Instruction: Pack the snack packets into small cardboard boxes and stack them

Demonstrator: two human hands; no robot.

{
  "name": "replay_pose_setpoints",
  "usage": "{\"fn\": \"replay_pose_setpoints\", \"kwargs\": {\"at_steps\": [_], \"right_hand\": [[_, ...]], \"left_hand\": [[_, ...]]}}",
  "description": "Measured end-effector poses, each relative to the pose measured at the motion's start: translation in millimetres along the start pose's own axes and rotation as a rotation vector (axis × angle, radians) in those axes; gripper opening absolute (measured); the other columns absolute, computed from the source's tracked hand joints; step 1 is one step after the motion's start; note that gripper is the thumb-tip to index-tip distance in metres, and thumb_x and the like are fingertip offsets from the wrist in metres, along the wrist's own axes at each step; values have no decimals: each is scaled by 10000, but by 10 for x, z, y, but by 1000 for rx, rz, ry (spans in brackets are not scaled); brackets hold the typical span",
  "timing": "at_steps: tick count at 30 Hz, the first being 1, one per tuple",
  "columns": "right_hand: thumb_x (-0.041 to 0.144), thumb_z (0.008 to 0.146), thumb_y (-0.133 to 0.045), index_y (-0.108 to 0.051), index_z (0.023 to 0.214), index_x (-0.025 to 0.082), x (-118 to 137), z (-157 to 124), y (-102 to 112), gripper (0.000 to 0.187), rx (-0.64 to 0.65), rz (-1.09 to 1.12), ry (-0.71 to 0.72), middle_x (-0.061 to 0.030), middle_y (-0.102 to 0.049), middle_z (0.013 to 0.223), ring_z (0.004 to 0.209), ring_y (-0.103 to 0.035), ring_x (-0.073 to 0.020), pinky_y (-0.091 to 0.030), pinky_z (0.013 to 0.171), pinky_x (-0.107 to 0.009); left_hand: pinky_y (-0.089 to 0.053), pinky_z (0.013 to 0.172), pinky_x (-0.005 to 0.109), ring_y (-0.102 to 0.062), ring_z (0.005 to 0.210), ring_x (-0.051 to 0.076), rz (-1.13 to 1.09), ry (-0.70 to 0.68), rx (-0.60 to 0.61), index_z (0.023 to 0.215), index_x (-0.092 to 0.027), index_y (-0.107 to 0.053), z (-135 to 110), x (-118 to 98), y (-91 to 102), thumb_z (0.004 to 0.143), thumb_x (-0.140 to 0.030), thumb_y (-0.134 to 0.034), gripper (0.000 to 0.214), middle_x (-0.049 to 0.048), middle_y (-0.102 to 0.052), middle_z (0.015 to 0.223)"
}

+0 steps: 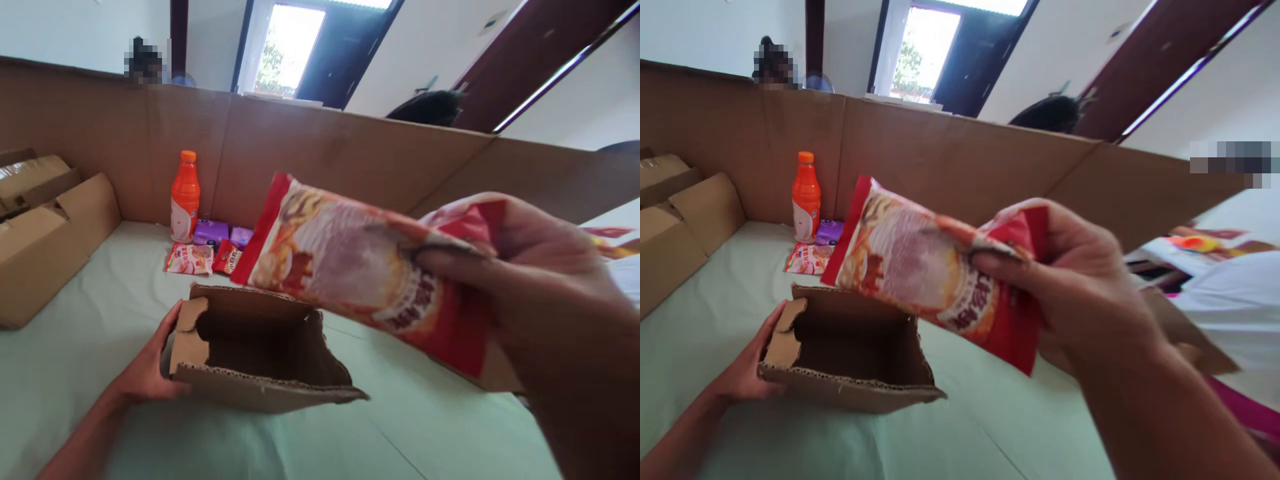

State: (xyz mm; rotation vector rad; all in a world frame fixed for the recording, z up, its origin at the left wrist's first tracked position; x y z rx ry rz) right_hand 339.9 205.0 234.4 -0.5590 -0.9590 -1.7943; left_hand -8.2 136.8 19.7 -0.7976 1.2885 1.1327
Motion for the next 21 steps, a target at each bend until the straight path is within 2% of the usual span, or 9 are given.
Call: {"fn": "replay_pose_setpoints", "kwargs": {"at_steps": [2,4,6,9,12,14,15,18,21], "right_hand": [[405,717,-833,-650,816,268,185,-91,-12,250,158,-14,-22,-15,-654,712,572,-592,-157,-506,492,-293],[416,706,-825,-666,778,249,324,-128,-131,242,359,-130,-6,-15,-654,668,549,-566,-150,-459,450,-272],[378,738,-758,-638,746,222,408,-146,-326,197,544,-282,19,2,-623,632,540,-513,-129,-411,449,-257],[231,744,-647,-511,660,205,433,-193,-696,162,753,-407,25,47,-521,585,539,-422,-97,-343,479,-233],[146,717,-619,-481,670,201,336,-284,-1017,155,870,-407,56,57,-518,621,571,-427,-95,-336,519,-217],[146,733,-633,-596,843,195,194,-365,-1132,126,916,-417,47,34,-623,741,648,-524,-118,-398,585,-219],[140,734,-642,-632,959,191,106,-413,-1156,231,945,-468,32,12,-670,810,697,-575,-139,-427,623,-232],[81,706,-643,-682,1114,192,-107,-582,-1151,425,1081,-734,36,-57,-741,954,820,-673,-215,-470,697,-291],[101,759,-654,-726,1102,206,-114,-697,-1149,366,1127,-803,160,-95,-742,1063,918,-698,-249,-498,772,-333]], "left_hand": [[-293,1198,588,-290,1492,444,4,-13,14,1616,-299,-14,-2,-4,5,637,-638,-837,1323,139,-226,1672],[-282,1204,584,-292,1492,442,-8,-24,19,1616,-296,-19,-6,4,11,634,-639,-839,1325,141,-226,1671],[-272,1209,580,-278,1501,431,-14,-35,16,1617,-277,-20,-8,19,18,624,-633,-847,1341,161,-219,1670],[-243,1222,572,-264,1511,413,9,-55,-5,1616,-258,-47,-12,32,27,602,-611,-868,1352,171,-228,1666],[-325,1183,559,-376,1445,435,-8,-49,15,1601,-248,-142,-24,23,18,627,-632,-836,1256,134,-374,1602],[-380,1148,544,-441,1392,446,-19,-37,34,1584,-235,-205,-30,15,7,668,-640,-799,1164,98,-476,1527],[-375,1152,542,-434,1396,448,-17,-39,33,1582,-231,-211,-30,13,5,673,-630,-800,1154,94,-478,1525],[-290,1204,563,-306,1480,446,-19,-75,4,1604,-241,-147,-22,13,8,616,-585,-865,1269,136,-306,1639],[-239,1222,591,-237,1517,431,15,-83,17,1614,-264,-106,-14,19,8,614,-544,-888,1300,155,-191,1682]]}}
Point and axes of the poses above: each hand's wrist, its own z-axis towards the middle knuckle, its own y-axis out of the back of the hand, x = y × z, the point moved 3 cm from there along z, towards the middle knuckle
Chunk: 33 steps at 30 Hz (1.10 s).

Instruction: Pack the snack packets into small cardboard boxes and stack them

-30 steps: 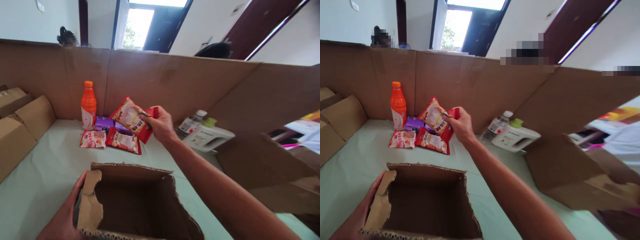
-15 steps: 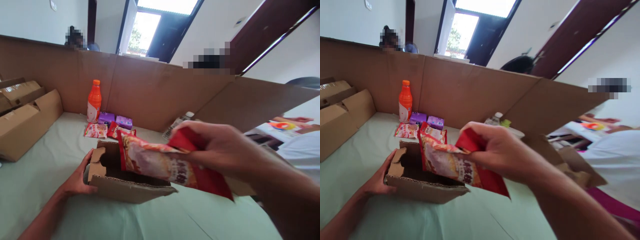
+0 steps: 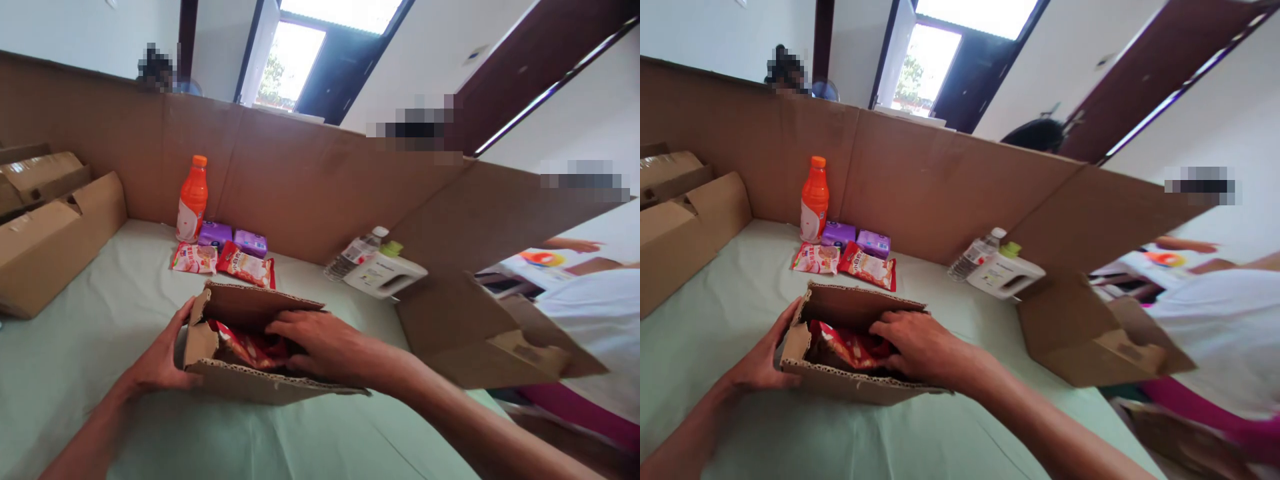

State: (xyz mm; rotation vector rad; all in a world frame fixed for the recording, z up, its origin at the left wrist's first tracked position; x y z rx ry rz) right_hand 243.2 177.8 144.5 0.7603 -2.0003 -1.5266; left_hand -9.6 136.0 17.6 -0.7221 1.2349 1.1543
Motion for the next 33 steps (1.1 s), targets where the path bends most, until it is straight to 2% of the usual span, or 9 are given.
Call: {"fn": "replay_pose_setpoints", "kwargs": {"at_steps": [4,8,13,17,20,22,25,28,33], "right_hand": [[122,858,-618,-744,1055,216,44,-23,103,251,-172,42,83,-79,-750,1075,962,-705,-229,-528,848,-339],[209,957,-539,-733,1046,213,-125,-244,203,214,-497,184,-11,-69,-770,1057,953,-721,-223,-564,877,-358],[388,962,-589,-728,1049,239,-223,-717,6,222,-666,299,-99,-104,-735,1176,1010,-727,-259,-617,809,-364],[431,968,-588,-650,1206,245,-144,-950,-162,308,-799,247,-120,-148,-546,1455,1281,-593,-310,-575,969,-435],[423,980,-568,-554,1335,252,-87,-967,-274,394,-786,239,-120,-156,-514,1484,1292,-588,-296,-593,943,-410],[406,968,-590,-493,1399,254,-58,-917,-363,467,-718,244,-82,-149,-601,1400,1190,-662,-276,-619,885,-385],[342,942,-619,-487,1396,264,-43,-833,-475,480,-684,236,-61,-101,-725,1206,1059,-723,-259,-631,843,-382],[304,934,-622,-500,1377,260,-48,-791,-526,462,-708,254,-81,-81,-741,1188,1050,-729,-251,-628,851,-376],[316,955,-601,-542,1351,266,-68,-745,-513,402,-774,249,-115,-103,-661,1331,1145,-687,-261,-614,883,-370]], "left_hand": [[-246,1226,580,-222,1518,441,45,14,4,1616,-285,-89,6,-23,18,635,-584,-860,1283,117,-202,1686],[-261,1220,588,-250,1508,441,126,2,-6,1616,-295,-93,10,-56,19,677,-637,-812,1231,128,-218,1674],[-252,1218,605,-175,1530,434,307,-169,-89,1595,-365,-162,-39,-203,-69,724,-712,-735,1099,109,-160,1672],[-321,1188,581,-232,1516,415,449,-273,-171,1566,-391,-248,-82,-320,-159,792,-721,-656,935,100,-185,1658],[-309,1190,588,-290,1494,395,505,-341,-189,1540,-373,-319,-84,-331,-185,858,-696,-589,802,109,-274,1627],[-318,1182,587,-313,1484,382,510,-380,-209,1517,-345,-368,-80,-318,-176,902,-668,-546,717,120,-318,1609],[-349,1163,571,-351,1465,366,511,-428,-246,1465,-296,-443,-78,-310,-159,949,-629,-494,616,139,-363,1585],[-353,1164,536,-367,1457,337,504,-433,-279,1387,-260,-514,-74,-330,-172,996,-580,-429,512,137,-394,1566],[-379,1145,494,-415,1413,302,449,-387,-357,1024,-210,-590,-65,-365,-239,1005,-339,-456,187,122,-441,1529]]}}
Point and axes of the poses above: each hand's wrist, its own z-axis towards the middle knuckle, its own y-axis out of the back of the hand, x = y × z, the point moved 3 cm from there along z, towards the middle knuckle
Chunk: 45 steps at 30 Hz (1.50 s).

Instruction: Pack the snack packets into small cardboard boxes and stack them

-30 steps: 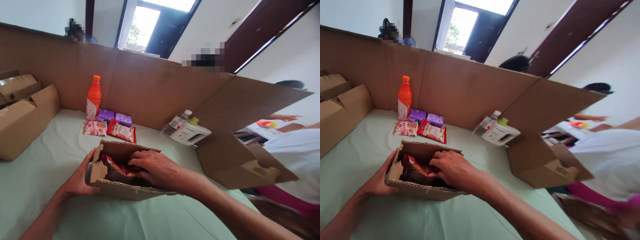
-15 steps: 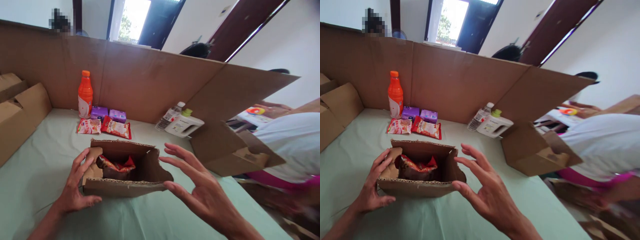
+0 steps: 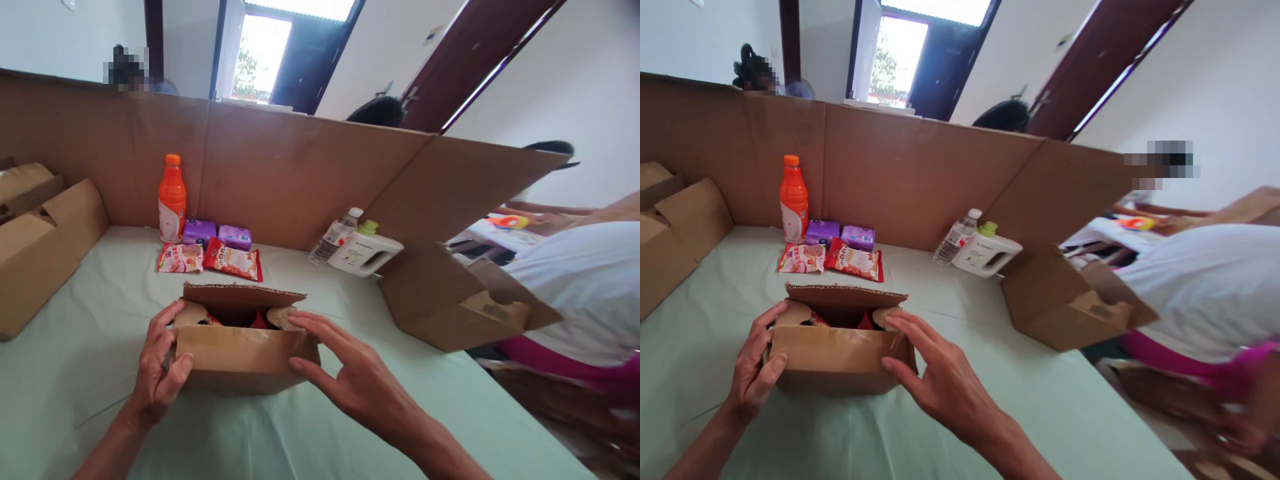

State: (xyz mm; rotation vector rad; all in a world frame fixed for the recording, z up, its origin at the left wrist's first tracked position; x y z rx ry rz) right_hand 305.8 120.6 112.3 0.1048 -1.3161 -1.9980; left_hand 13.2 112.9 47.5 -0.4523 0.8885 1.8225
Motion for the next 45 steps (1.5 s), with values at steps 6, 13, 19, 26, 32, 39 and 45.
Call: {"fn": "replay_pose_setpoints", "kwargs": {"at_steps": [6,13,19,26,32,39,45], "right_hand": [[420,952,-608,-472,1446,228,-75,178,-56,547,-152,-85,4,-168,-548,1452,1295,-565,-335,-513,1015,-524],[313,1008,-522,-640,1241,214,50,143,-266,280,46,-14,106,-110,-719,1223,1117,-672,-260,-522,933,-433],[317,1006,-514,-579,1355,274,-64,-38,-432,357,-146,41,-5,-102,-631,1374,1250,-590,-275,-492,1006,-460],[570,893,-619,-647,1309,267,-343,-170,-592,515,-160,394,-410,-116,-481,1534,1419,-440,-330,-408,1132,-518],[605,828,-677,-684,1281,259,-334,-172,-615,570,-175,635,-542,-105,-546,1492,1418,-449,-325,-382,1160,-494],[582,847,-676,-709,1251,264,-348,-325,-624,515,-271,722,-565,-113,-581,1457,1356,-521,-347,-396,1136,-529],[535,833,-707,-713,1228,253,-2,143,-930,485,-147,868,-404,-109,-563,1476,1369,-509,-329,-384,1149,-522]], "left_hand": [[-396,1128,510,-456,1363,300,-87,152,-71,1432,-225,-420,-46,23,-53,937,-320,-511,512,142,-450,1500],[-353,1169,509,-357,1448,309,-106,143,-32,1456,-298,-426,-80,36,-57,928,-308,-499,533,98,-353,1557],[-380,1133,534,-381,1440,333,-107,162,4,1340,-296,-560,-88,80,-50,912,-288,-506,432,95,-333,1582],[-276,1178,598,-299,1490,393,-117,143,142,1315,-295,-584,-26,221,64,861,-450,-629,482,115,-198,1656],[-321,1155,620,-303,1486,423,-159,138,224,1357,-294,-541,32,322,71,761,-488,-776,670,160,-300,1578],[-432,1104,565,-454,1396,395,-37,111,154,1318,-306,-593,-195,-2,83,663,-329,-849,704,134,-336,1547],[-456,1070,595,-444,1405,416,226,205,-29,1316,-312,-598,-526,9,618,688,-306,-788,656,138,-392,1530]]}}
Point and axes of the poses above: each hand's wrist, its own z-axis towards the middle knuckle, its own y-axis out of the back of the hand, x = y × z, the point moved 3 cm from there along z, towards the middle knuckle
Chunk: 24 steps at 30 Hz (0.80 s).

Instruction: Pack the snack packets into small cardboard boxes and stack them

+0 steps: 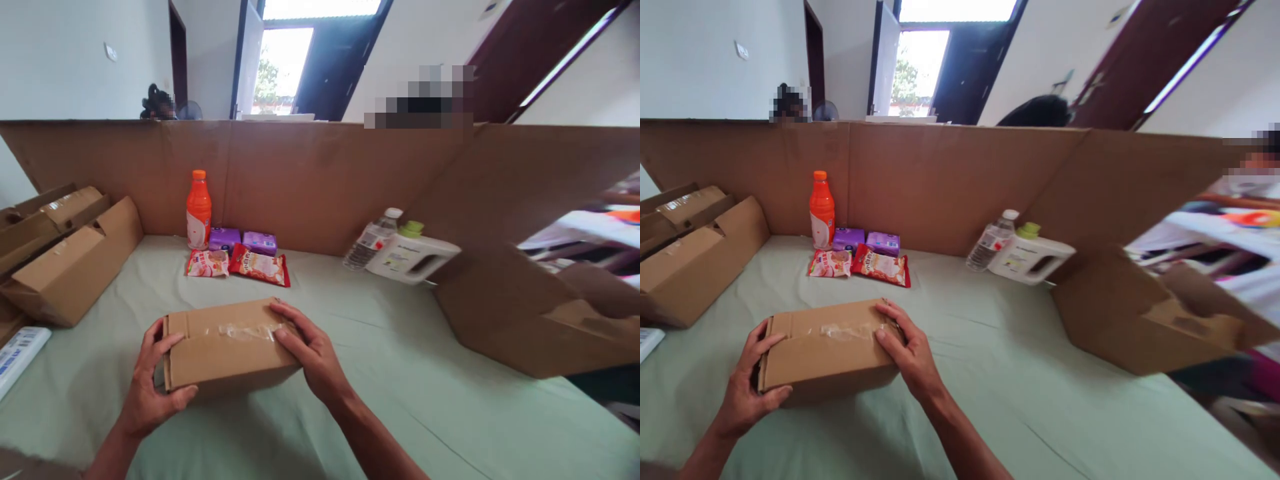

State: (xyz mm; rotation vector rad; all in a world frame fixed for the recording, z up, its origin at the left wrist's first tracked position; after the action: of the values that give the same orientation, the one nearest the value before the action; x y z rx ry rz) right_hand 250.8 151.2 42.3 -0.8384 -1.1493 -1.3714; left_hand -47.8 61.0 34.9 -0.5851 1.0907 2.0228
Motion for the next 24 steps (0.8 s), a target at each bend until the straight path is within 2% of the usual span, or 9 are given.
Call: {"fn": "replay_pose_setpoints", "kwargs": {"at_steps": [3,6,10,13,16,18,21,24], "right_hand": [[543,837,-697,-679,1274,242,45,186,-260,531,96,34,-7,-114,-590,1445,1318,-557,-322,-442,1105,-500],[546,836,-696,-624,1338,230,46,412,-515,597,189,73,10,-117,-633,1386,1234,-616,-304,-499,1043,-466],[566,938,-517,-568,1377,207,-140,731,-889,569,123,134,37,-146,-599,1421,1261,-601,-287,-539,978,-444],[532,962,-442,-563,1360,172,-416,796,-1173,551,107,99,34,-190,-617,1380,1176,-657,-287,-588,867,-432],[464,863,-559,-641,1241,173,-672,671,-1375,483,140,27,70,-178,-692,1248,1000,-716,-275,-604,819,-437],[374,791,-611,-681,1172,193,-778,550,-1449,427,168,-21,118,-151,-709,1224,1004,-713,-272,-583,896,-461],[253,746,-617,-719,1100,227,-837,424,-1489,369,210,-84,185,-118,-713,1241,1139,-672,-279,-506,1039,-490],[203,763,-594,-735,1055,236,-840,404,-1483,326,243,-135,226,-115,-725,1219,1166,-663,-282,-495,1053,-506]], "left_hand": [[-479,1054,577,-477,1380,408,100,40,-25,1301,-310,-617,-112,90,220,697,-354,-793,631,136,-413,1523],[-476,1060,562,-504,1356,385,168,92,-118,1289,-301,-626,-150,168,376,725,-414,-782,595,134,-449,1490],[-439,1107,539,-521,1329,343,252,163,-308,1263,-263,-627,-17,292,511,763,-459,-750,551,122,-499,1401],[-419,1127,533,-514,1311,337,319,215,-480,1245,-232,-626,192,398,551,774,-482,-731,544,126,-491,1351],[-410,1131,527,-518,1286,341,367,242,-591,1267,-213,-611,471,527,508,772,-477,-735,575,139,-468,1330],[-404,1133,513,-512,1289,343,387,249,-629,1275,-204,-601,689,644,444,764,-446,-752,585,146,-453,1330],[-382,1147,501,-473,1328,351,413,271,-665,1278,-206,-589,1043,868,347,745,-387,-784,596,151,-426,1362],[-354,1158,510,-431,1365,365,444,303,-691,1275,-217,-585,1379,1100,295,726,-353,-810,609,158,-418,1391]]}}
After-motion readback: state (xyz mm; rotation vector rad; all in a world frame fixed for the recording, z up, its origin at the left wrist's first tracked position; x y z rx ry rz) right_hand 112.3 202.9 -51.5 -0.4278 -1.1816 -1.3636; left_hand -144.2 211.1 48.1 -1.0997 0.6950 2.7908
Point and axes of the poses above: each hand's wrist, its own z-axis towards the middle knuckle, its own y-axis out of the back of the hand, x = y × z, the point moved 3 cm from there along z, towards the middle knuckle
